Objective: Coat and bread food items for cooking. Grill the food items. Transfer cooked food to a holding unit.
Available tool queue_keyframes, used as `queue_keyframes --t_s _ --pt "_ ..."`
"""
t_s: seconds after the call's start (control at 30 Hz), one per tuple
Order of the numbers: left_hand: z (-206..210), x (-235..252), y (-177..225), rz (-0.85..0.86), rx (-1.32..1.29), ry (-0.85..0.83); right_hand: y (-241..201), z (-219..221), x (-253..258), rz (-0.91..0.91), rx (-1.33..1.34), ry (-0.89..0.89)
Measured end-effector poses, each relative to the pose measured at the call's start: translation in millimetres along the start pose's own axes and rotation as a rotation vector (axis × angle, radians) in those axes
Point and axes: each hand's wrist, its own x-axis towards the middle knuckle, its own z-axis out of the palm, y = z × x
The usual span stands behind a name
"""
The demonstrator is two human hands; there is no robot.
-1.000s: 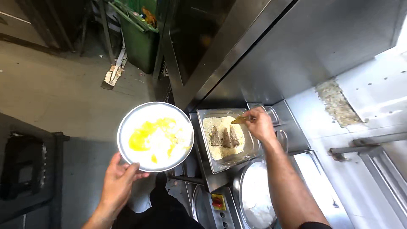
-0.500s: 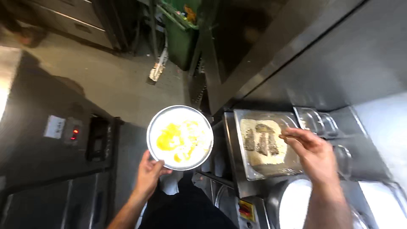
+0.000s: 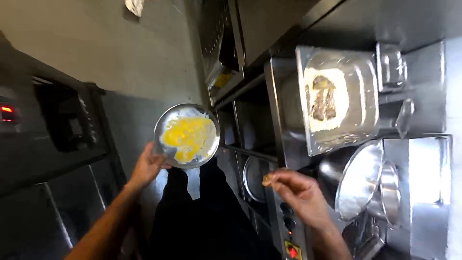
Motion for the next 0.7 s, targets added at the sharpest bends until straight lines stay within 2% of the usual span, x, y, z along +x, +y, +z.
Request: queue_keyframes --t_s 0.13,0.23,0.33,0.5,0.7 --pt "14.3 49.9 -61.3 -0.047 0.14 -0.187 79.9 45.4 -52.9 0.246 -0.016 -0.034" --pt "47.8 84.7 -111.6 -0.026 0.287 -0.341 128.5 60.5 -91.2 0.367 -0.076 -0.051" --pt "98.6 106.1 -153.0 0.006 0.394 -0.474 161.9 64.0 -117.1 0.451 -0.062 -0.041" --pt "191.0 127.4 -212.1 -0.046 0.424 -0.622 213.4 63.6 -151.1 0.533 -0.054 -0.042" --pt "308.8 143.9 -276.1 -0.024 0.487 -0.692 275.2 52.2 -197.7 0.631 -0.046 -0.009"
